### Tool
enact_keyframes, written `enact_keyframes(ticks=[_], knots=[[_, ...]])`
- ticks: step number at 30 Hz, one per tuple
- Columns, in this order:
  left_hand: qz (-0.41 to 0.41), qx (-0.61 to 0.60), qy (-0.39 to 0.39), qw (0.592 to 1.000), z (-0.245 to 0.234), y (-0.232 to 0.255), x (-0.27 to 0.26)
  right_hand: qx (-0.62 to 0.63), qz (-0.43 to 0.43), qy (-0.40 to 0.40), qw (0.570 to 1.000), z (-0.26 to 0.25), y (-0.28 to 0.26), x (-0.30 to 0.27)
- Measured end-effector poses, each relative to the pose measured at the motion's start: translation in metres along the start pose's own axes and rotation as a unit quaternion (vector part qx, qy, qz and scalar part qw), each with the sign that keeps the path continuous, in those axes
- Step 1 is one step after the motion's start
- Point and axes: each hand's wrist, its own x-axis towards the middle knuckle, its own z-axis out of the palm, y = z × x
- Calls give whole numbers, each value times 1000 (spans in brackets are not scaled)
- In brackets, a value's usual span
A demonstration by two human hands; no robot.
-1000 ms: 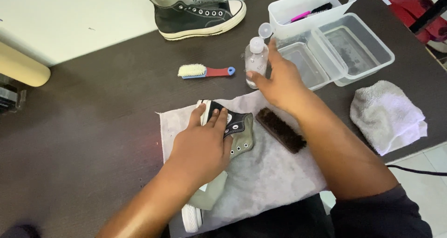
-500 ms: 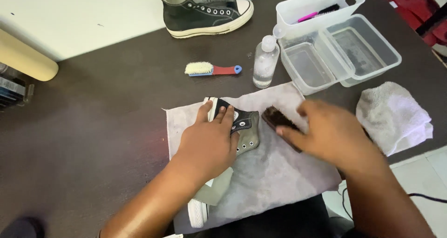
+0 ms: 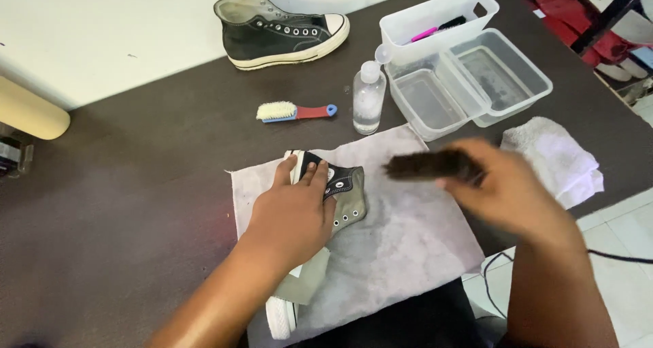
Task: The person scrubs a black high-top sneaker with a brush, applies liquid from a bottle, and continues scrubbing the upper and toe areas. The shoe is repositioned during the process, and a cloth is used to wipe the surface.
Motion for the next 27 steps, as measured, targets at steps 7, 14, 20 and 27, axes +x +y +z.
enact_keyframes(ticks=[7,14,20,27], knots=[[8,-5,17,1000,-1,0,0,289,-73,265,917,-17,7,34],[10,12,13,1000,6,-4,2,267,-107,309,907,-9,26,88],[9,26,-28,999,-29,11,-9,191,-119,258,940,-8,26,107],[17,43,-52,998,-46,19,-15,-58,-43,219,973,3,25,117]])
